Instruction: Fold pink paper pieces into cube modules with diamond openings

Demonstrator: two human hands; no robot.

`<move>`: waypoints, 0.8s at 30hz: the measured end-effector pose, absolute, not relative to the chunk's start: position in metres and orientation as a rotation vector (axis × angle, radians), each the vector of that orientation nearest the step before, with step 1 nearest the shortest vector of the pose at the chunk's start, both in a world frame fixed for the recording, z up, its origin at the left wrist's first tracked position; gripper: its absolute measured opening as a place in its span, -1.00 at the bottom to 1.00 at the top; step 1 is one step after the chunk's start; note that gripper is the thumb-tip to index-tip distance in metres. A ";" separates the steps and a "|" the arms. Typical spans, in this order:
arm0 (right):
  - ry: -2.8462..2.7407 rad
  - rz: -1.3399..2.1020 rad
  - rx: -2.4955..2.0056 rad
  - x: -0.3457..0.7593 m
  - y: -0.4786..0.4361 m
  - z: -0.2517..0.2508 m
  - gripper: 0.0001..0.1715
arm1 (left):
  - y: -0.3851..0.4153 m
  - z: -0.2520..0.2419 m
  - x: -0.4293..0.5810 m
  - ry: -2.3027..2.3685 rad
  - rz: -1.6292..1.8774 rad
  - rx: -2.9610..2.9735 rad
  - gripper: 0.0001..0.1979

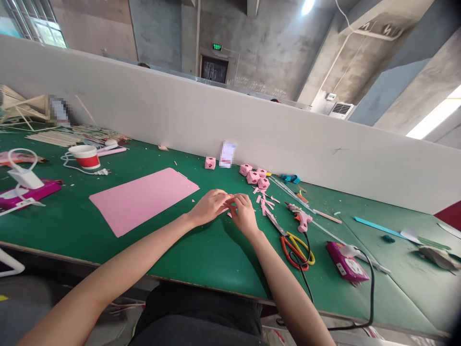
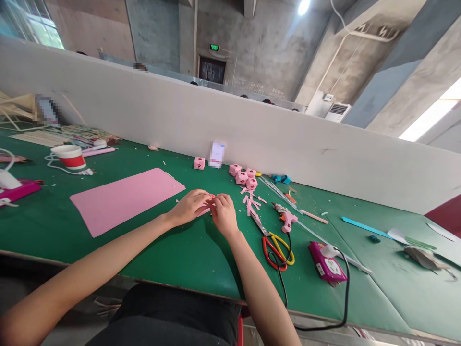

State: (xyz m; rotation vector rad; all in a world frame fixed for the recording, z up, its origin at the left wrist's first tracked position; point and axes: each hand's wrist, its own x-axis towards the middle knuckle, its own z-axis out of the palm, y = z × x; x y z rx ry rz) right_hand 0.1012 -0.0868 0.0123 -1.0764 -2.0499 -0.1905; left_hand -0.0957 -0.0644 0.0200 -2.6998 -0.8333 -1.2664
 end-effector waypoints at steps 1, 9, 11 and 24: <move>-2.051 -0.188 -1.080 0.101 -0.087 0.012 -0.86 | -0.066 0.020 -0.093 -0.836 -1.263 -2.705 -0.75; -2.011 -0.210 -1.160 0.107 -0.086 0.014 -0.85 | -0.055 0.024 -0.108 -1.064 -1.319 -2.686 -0.71; -1.955 -0.235 -1.214 0.110 -0.084 0.014 -0.83 | -0.052 0.024 -0.111 -1.152 -1.325 -2.670 -0.68; -1.803 -0.284 -1.369 0.117 -0.081 0.011 -0.83 | -0.023 0.003 -0.127 -1.696 -1.181 -2.747 -0.57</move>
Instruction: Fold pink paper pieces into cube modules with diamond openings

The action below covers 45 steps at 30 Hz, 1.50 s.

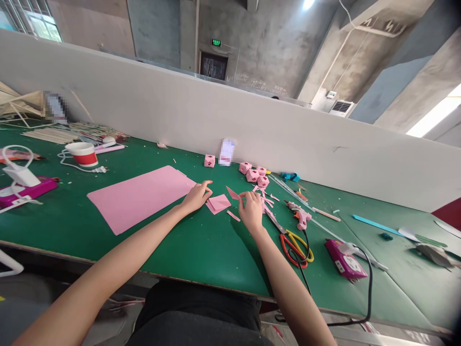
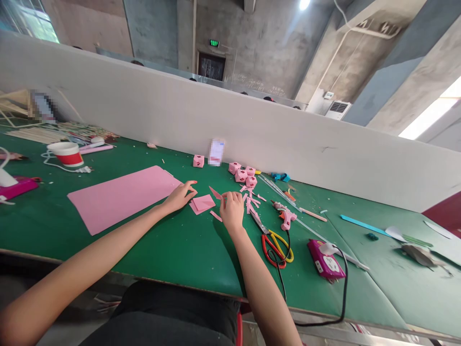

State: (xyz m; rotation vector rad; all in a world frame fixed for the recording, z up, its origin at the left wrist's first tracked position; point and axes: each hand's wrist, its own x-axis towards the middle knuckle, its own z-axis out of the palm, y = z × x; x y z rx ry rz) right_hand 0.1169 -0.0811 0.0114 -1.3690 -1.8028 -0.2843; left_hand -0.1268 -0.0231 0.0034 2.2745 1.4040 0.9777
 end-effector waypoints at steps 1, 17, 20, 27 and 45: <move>-1.806 -0.282 -1.370 0.117 -0.081 0.011 -0.84 | -0.022 0.003 -0.126 1.403 0.966 2.256 -0.56; -1.849 -0.246 -1.389 0.116 -0.080 0.009 -0.85 | -0.013 0.007 -0.124 1.361 1.138 2.120 -0.68; -1.846 -0.240 -1.388 0.117 -0.081 0.009 -0.85 | -0.010 0.015 -0.130 1.390 1.215 2.069 -0.73; -1.840 -0.227 -1.377 0.117 -0.081 0.009 -0.86 | 0.001 0.033 -0.164 1.526 1.468 1.897 -0.85; -1.806 -0.153 -1.364 0.112 -0.085 0.012 -0.82 | 0.000 0.029 -0.173 1.678 1.547 2.083 -0.70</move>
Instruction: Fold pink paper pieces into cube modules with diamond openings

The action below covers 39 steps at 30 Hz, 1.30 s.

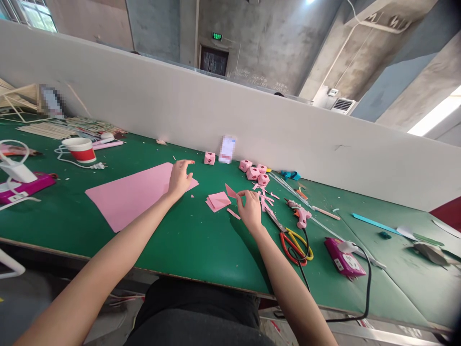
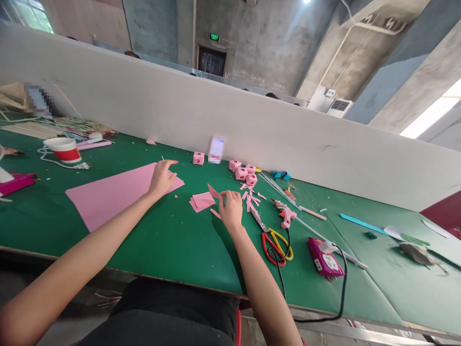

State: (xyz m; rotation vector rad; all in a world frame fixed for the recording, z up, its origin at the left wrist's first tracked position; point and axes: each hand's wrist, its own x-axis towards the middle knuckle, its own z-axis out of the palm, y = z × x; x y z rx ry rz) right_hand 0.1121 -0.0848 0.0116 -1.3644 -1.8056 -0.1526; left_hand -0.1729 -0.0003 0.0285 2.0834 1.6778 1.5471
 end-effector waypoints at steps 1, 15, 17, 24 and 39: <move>-1.810 -0.156 -1.362 0.112 -0.085 0.012 -0.82 | -0.001 0.028 -0.171 1.677 1.566 2.111 -0.66; -2.045 -0.226 -1.250 0.101 -0.093 0.019 -0.90 | -0.063 0.019 -0.100 0.894 1.184 2.894 -0.76; -2.057 -0.230 -1.240 0.100 -0.094 0.019 -0.90 | -0.064 0.017 -0.097 0.926 1.217 2.890 -0.76; -2.031 -0.276 -1.247 0.104 -0.091 0.020 -0.88 | -0.058 0.020 -0.102 1.022 1.287 2.858 -0.76; -1.980 -0.363 -1.209 0.114 -0.090 0.025 -0.79 | -0.058 0.021 -0.110 1.076 1.341 2.832 -0.74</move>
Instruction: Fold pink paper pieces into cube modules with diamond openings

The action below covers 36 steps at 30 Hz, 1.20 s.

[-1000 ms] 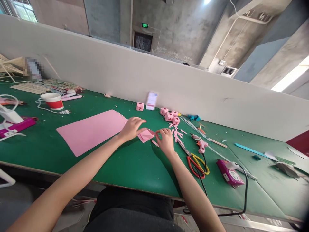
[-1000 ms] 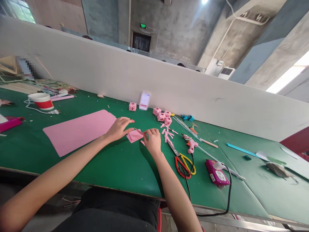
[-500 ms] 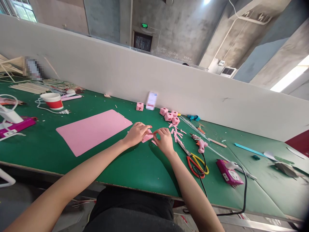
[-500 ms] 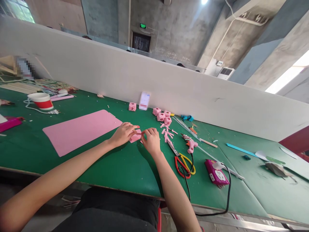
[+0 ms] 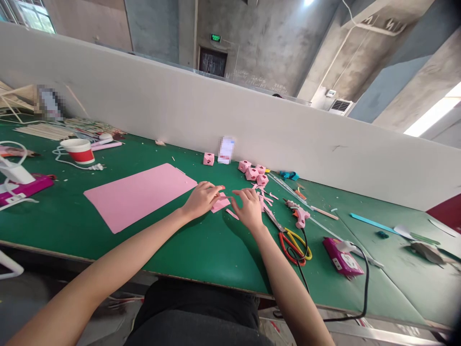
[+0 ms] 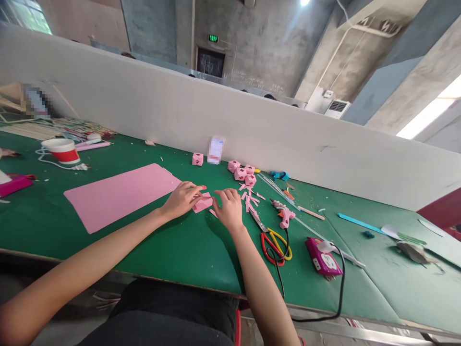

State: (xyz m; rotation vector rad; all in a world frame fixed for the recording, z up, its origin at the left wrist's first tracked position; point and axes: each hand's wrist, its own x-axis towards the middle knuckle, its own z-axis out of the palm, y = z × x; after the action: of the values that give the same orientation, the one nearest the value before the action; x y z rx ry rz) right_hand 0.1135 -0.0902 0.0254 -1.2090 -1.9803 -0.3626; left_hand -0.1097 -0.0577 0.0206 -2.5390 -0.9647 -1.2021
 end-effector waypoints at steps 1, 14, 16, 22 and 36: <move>-2.006 -0.355 -1.191 0.108 -0.092 0.024 -0.81 | -0.061 0.021 -0.106 -0.952 -1.198 -2.544 -0.75; -1.989 -0.353 -1.254 0.101 -0.089 0.017 -0.83 | -0.070 0.026 -0.097 -0.932 -1.234 -2.612 -0.76; -1.952 -0.362 -1.284 0.107 -0.087 0.017 -0.83 | -0.069 0.025 -0.099 -0.941 -1.241 -2.621 -0.75; -1.884 -0.358 -1.332 0.122 -0.083 0.020 -0.82 | -0.063 0.021 -0.104 -0.959 -1.253 -2.619 -0.74; -2.079 -0.252 -1.289 0.094 -0.096 0.017 -0.82 | -0.067 0.017 -0.098 -0.869 -1.181 -2.644 -0.76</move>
State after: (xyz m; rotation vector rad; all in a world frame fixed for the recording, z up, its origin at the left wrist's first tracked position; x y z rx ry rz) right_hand 0.0936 -0.0957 0.0170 -1.2887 -2.0785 -0.2521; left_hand -0.0981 -0.0672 0.0169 -2.6443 -0.8692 -1.1814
